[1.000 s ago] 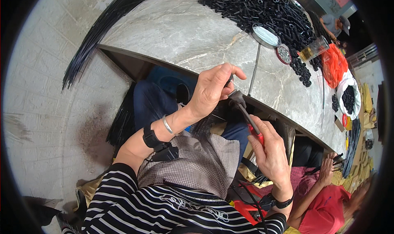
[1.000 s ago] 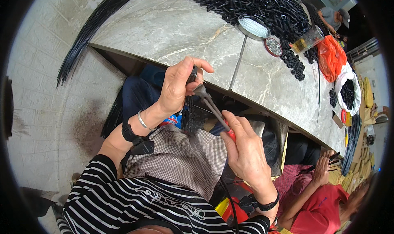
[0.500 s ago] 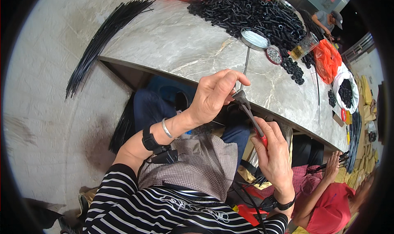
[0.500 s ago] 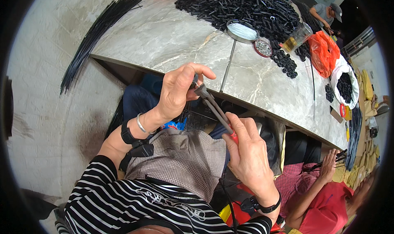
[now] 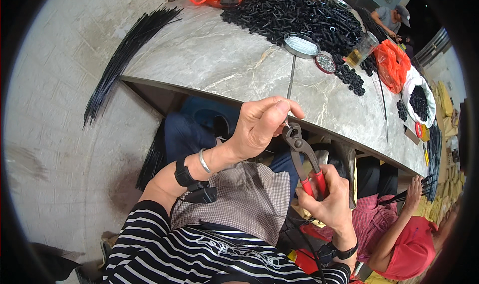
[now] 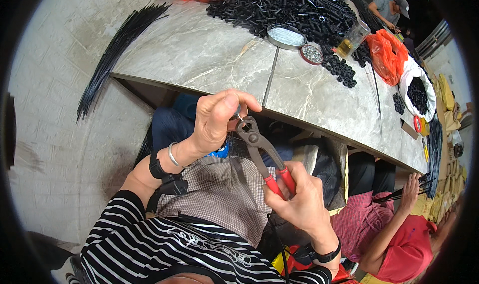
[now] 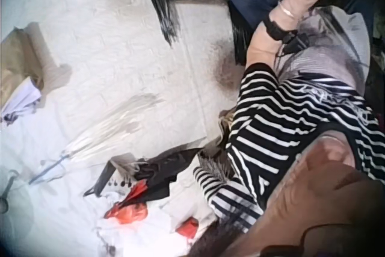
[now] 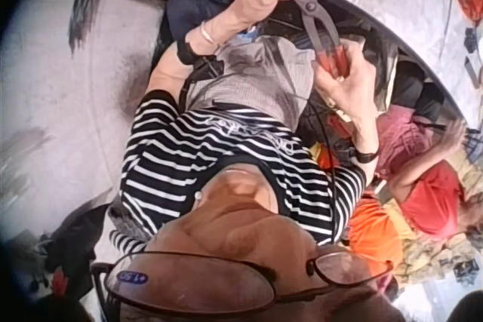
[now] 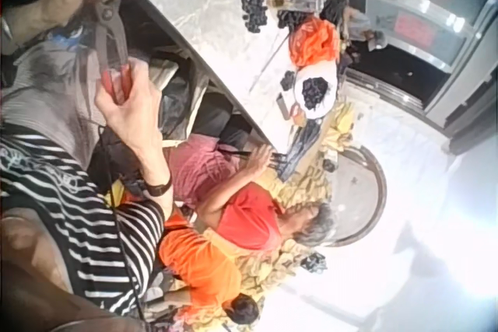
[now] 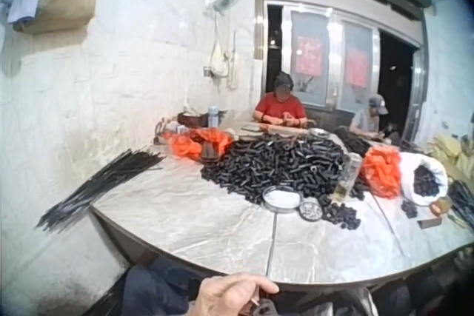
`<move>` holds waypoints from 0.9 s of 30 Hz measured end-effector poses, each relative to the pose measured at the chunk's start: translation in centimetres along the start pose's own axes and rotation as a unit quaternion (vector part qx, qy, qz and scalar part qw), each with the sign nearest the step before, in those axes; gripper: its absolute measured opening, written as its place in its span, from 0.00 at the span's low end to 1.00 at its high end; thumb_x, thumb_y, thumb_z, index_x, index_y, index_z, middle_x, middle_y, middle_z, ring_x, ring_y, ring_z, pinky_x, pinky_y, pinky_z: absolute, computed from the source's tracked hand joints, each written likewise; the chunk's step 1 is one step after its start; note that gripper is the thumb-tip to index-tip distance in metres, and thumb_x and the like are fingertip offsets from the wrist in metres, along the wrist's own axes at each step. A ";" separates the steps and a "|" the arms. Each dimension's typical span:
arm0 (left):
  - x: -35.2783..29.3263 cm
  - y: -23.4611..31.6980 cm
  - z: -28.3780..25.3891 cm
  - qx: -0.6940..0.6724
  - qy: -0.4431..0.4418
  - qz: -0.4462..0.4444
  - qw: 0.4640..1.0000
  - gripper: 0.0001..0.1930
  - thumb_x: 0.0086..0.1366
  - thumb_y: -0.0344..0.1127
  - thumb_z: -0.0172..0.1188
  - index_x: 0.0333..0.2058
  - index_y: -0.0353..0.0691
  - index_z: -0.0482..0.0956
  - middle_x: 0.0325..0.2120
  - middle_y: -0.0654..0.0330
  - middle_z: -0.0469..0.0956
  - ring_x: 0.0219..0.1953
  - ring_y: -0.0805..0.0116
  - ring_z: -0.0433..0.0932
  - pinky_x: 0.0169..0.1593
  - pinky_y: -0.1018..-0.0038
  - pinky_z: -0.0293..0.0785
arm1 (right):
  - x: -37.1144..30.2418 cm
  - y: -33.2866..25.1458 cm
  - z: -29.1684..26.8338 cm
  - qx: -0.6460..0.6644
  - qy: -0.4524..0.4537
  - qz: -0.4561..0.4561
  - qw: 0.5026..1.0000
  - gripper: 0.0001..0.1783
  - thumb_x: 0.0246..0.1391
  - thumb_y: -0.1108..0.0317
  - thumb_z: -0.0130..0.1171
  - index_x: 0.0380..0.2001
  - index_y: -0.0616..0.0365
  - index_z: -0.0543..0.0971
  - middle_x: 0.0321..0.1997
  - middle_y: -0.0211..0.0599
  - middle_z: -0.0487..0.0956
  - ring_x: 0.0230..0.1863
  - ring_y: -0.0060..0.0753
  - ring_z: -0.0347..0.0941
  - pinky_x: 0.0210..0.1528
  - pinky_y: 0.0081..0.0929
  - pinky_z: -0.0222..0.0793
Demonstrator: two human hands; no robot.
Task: Assembling components for umbrella production at a factory workstation.
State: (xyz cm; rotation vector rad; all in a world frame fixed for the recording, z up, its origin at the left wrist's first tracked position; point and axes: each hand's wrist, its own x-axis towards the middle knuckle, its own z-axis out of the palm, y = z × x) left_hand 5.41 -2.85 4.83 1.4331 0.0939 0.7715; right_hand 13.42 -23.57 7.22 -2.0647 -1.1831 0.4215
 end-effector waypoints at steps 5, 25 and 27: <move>-0.1 -1.6 0.2 -0.008 0.038 0.000 0.999 0.22 0.67 0.43 0.43 0.31 0.32 0.81 0.17 0.67 0.70 0.17 0.86 0.63 0.19 0.86 0.56 | 0.7 -1.1 -0.2 -0.160 0.118 -0.106 0.974 0.21 0.50 0.76 0.55 0.49 0.66 0.70 0.33 0.49 0.72 0.33 0.51 0.71 0.37 0.36 0.68; -0.1 -2.6 -2.6 -0.033 0.087 0.022 0.995 0.20 0.70 0.41 0.44 0.32 0.33 0.81 0.13 0.73 0.63 0.17 0.88 0.60 0.21 0.85 0.55 | 2.2 -2.3 1.9 0.117 -0.080 0.029 0.989 0.08 0.52 0.73 0.55 0.35 0.65 0.74 0.21 0.35 0.73 0.20 0.25 0.69 0.26 0.21 0.66; 0.0 -2.6 -3.0 -0.039 0.072 0.032 0.996 0.20 0.70 0.42 0.44 0.32 0.32 0.81 0.13 0.73 0.63 0.17 0.88 0.61 0.21 0.85 0.55 | 1.5 -2.5 2.8 0.293 -0.191 0.187 0.918 0.13 0.48 0.70 0.62 0.35 0.66 0.72 0.16 0.38 0.72 0.15 0.29 0.69 0.19 0.22 0.65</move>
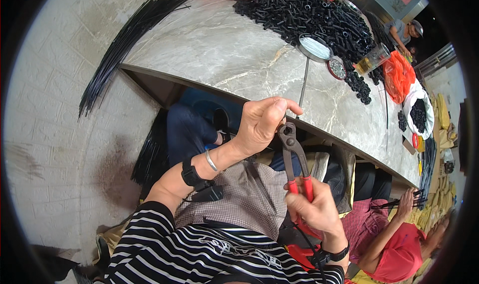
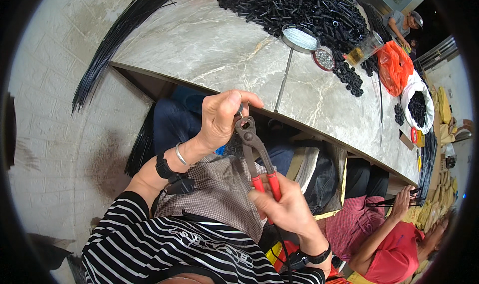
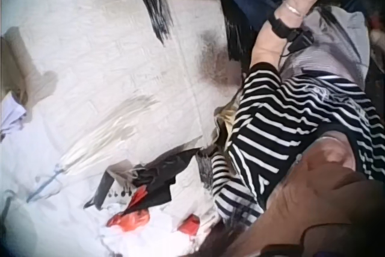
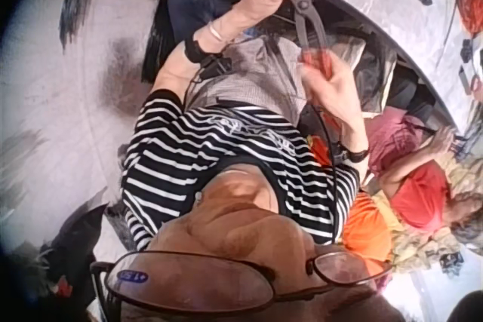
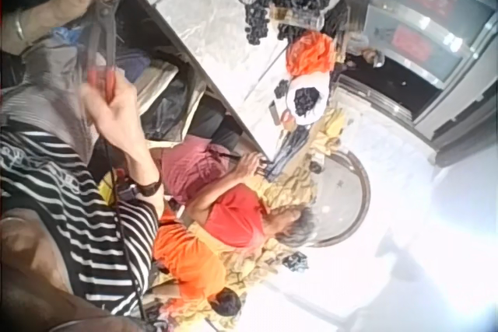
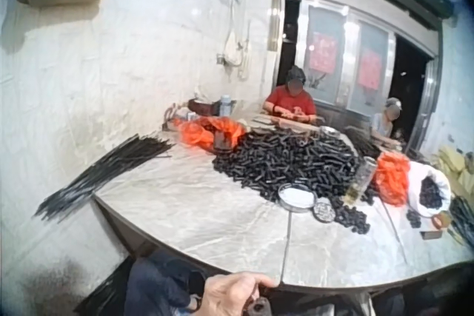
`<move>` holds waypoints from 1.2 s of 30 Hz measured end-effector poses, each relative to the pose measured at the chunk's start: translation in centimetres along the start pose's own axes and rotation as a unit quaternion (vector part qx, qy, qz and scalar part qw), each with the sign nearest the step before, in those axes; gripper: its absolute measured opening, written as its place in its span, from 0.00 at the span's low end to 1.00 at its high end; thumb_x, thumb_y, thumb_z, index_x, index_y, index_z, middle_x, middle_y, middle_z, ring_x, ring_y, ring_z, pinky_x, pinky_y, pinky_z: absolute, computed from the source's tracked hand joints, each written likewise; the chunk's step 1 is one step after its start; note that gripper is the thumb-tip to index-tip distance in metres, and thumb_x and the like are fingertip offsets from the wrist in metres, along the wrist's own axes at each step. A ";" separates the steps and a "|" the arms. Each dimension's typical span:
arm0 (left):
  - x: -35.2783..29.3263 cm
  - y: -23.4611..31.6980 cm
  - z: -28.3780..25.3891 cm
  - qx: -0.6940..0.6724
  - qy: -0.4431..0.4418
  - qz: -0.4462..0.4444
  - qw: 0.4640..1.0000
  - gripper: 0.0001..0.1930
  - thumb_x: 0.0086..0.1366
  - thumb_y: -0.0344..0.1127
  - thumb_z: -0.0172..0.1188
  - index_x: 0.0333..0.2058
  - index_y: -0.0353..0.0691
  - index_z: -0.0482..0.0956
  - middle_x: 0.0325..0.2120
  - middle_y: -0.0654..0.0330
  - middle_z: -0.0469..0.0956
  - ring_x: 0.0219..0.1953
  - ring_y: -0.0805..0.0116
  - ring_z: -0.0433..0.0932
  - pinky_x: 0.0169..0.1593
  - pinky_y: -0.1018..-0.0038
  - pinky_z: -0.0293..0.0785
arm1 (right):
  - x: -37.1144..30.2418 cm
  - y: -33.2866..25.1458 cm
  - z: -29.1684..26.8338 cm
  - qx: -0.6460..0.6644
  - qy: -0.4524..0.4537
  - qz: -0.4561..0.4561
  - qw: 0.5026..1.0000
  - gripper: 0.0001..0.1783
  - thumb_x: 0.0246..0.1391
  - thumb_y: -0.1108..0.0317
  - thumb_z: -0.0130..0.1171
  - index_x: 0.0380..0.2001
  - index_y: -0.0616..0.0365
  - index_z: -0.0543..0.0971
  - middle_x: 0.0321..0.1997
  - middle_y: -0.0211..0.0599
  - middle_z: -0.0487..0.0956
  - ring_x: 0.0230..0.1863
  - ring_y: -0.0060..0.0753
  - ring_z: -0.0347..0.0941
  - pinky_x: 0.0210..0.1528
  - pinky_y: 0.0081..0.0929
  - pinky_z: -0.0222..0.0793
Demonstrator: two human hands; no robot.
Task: Assembling components for umbrella production at a factory workstation.
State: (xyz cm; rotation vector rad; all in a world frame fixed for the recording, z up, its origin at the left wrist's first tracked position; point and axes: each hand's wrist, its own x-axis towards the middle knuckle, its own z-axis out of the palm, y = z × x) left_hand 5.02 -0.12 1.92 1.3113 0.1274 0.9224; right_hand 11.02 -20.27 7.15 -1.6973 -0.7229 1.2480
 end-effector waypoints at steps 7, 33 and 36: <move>0.4 0.6 -1.5 0.022 0.009 -0.074 0.997 0.24 0.68 0.45 0.41 0.30 0.32 0.81 0.15 0.68 0.69 0.17 0.85 0.63 0.21 0.84 0.57 | 1.1 -1.4 -0.3 -0.035 0.005 0.009 0.999 0.17 0.42 0.71 0.66 0.34 0.64 0.70 0.17 0.33 0.71 0.14 0.23 0.66 0.19 0.19 0.62; 1.7 -1.8 -4.9 -0.024 -0.001 -0.088 0.996 0.29 0.67 0.49 0.40 0.28 0.25 0.79 0.12 0.63 0.68 0.16 0.80 0.64 0.21 0.81 0.59 | 4.3 -3.8 0.6 0.164 -0.089 0.105 0.977 0.25 0.37 0.79 0.55 0.44 0.70 0.66 0.12 0.27 0.65 0.07 0.19 0.59 0.11 0.14 0.55; 1.7 -2.0 -5.1 -0.023 -0.003 -0.091 0.996 0.29 0.67 0.49 0.40 0.28 0.26 0.79 0.12 0.63 0.68 0.16 0.79 0.64 0.21 0.81 0.58 | 4.6 -3.0 0.3 0.227 -0.119 0.104 0.961 0.26 0.38 0.76 0.55 0.46 0.73 0.66 0.13 0.27 0.65 0.08 0.18 0.60 0.11 0.14 0.55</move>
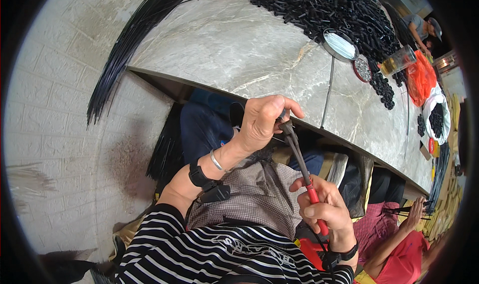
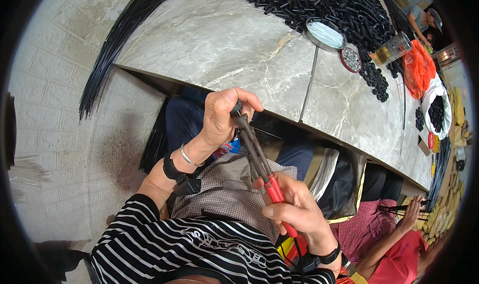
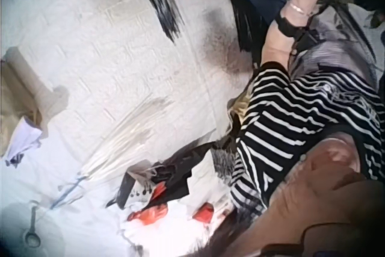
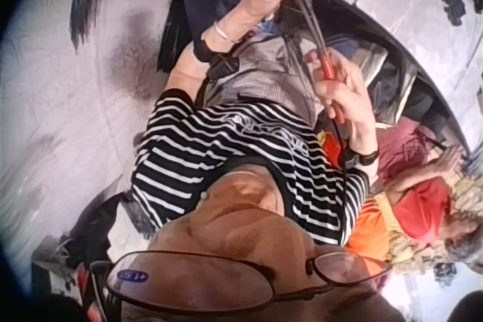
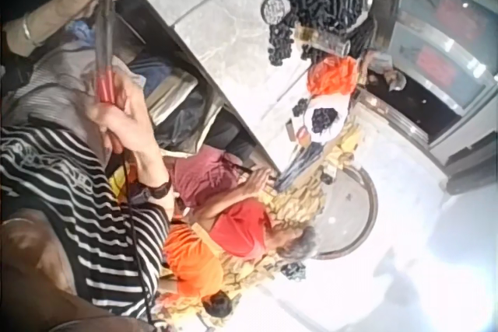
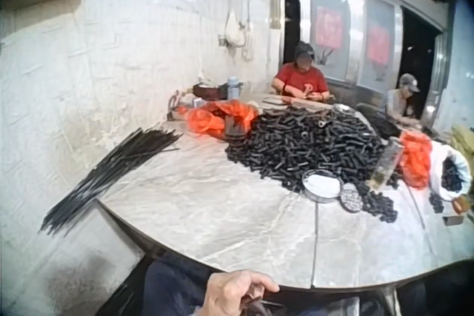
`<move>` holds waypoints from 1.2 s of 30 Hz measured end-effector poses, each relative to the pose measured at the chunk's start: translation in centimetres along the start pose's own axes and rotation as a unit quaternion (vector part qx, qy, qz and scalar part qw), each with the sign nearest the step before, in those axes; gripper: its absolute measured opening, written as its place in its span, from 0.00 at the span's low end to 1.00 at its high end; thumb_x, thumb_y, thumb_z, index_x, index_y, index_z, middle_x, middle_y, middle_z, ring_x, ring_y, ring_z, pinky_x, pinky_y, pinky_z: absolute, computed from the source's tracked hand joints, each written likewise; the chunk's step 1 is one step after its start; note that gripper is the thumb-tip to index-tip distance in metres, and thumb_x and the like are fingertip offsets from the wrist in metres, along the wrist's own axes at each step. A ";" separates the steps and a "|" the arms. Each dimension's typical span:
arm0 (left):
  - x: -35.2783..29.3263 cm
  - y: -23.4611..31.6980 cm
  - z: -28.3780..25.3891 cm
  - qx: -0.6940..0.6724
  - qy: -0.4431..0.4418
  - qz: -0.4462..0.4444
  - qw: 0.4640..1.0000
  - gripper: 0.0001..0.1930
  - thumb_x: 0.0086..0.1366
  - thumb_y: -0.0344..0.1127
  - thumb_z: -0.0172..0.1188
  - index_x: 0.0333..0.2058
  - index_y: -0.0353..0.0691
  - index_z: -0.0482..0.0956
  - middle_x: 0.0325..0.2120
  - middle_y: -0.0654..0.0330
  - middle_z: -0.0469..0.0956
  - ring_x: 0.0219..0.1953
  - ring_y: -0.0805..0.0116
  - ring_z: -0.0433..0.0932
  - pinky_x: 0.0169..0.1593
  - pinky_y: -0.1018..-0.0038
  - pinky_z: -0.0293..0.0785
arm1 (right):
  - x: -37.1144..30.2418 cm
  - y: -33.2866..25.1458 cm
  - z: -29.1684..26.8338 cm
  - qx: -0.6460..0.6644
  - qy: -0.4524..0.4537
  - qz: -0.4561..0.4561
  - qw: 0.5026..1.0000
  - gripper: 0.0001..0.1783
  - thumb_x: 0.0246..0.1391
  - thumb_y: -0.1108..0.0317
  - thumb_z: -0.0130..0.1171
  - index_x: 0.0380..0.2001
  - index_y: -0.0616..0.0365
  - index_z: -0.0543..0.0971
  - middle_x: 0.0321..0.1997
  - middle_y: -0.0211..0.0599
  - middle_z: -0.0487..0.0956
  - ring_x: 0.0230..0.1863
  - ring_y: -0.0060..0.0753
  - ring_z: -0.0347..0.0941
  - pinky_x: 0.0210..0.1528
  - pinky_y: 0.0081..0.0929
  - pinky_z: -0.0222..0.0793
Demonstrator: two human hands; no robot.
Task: Assembling components for umbrella production at a factory workstation.
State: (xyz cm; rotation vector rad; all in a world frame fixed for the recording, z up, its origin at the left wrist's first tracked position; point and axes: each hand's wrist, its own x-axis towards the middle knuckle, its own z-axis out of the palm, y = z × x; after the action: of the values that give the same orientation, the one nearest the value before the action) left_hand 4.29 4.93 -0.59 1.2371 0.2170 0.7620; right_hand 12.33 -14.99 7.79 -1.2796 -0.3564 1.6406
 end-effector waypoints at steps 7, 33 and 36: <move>0.0 0.2 -0.2 0.009 -0.013 0.000 1.000 0.29 0.68 0.49 0.39 0.28 0.27 0.79 0.12 0.62 0.68 0.15 0.79 0.64 0.20 0.80 0.58 | 0.3 1.9 -0.2 0.177 -0.070 0.003 0.982 0.31 0.40 0.67 0.56 0.48 0.76 0.66 0.11 0.27 0.62 0.06 0.16 0.55 0.10 0.14 0.48; -0.5 1.6 0.0 0.010 -0.035 -0.016 0.999 0.29 0.68 0.50 0.38 0.25 0.30 0.78 0.15 0.60 0.73 0.17 0.79 0.65 0.22 0.81 0.59 | -1.1 1.4 0.6 0.018 -0.039 -0.064 0.997 0.34 0.62 0.51 0.45 0.58 0.73 0.61 0.46 0.62 0.74 0.36 0.45 0.78 0.34 0.30 0.77; -0.6 2.1 0.1 0.010 -0.022 -0.010 1.000 0.29 0.68 0.49 0.38 0.25 0.30 0.78 0.15 0.60 0.73 0.17 0.80 0.65 0.21 0.81 0.59 | -1.0 1.6 -0.2 0.018 -0.070 -0.058 0.996 0.34 0.62 0.51 0.44 0.57 0.73 0.62 0.46 0.63 0.74 0.36 0.46 0.79 0.33 0.30 0.77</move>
State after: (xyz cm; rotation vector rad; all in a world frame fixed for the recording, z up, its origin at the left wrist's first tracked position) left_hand 3.11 4.73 1.19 1.2680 0.2010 0.7160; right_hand 11.65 -16.66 7.15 -1.0997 -0.4755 1.6339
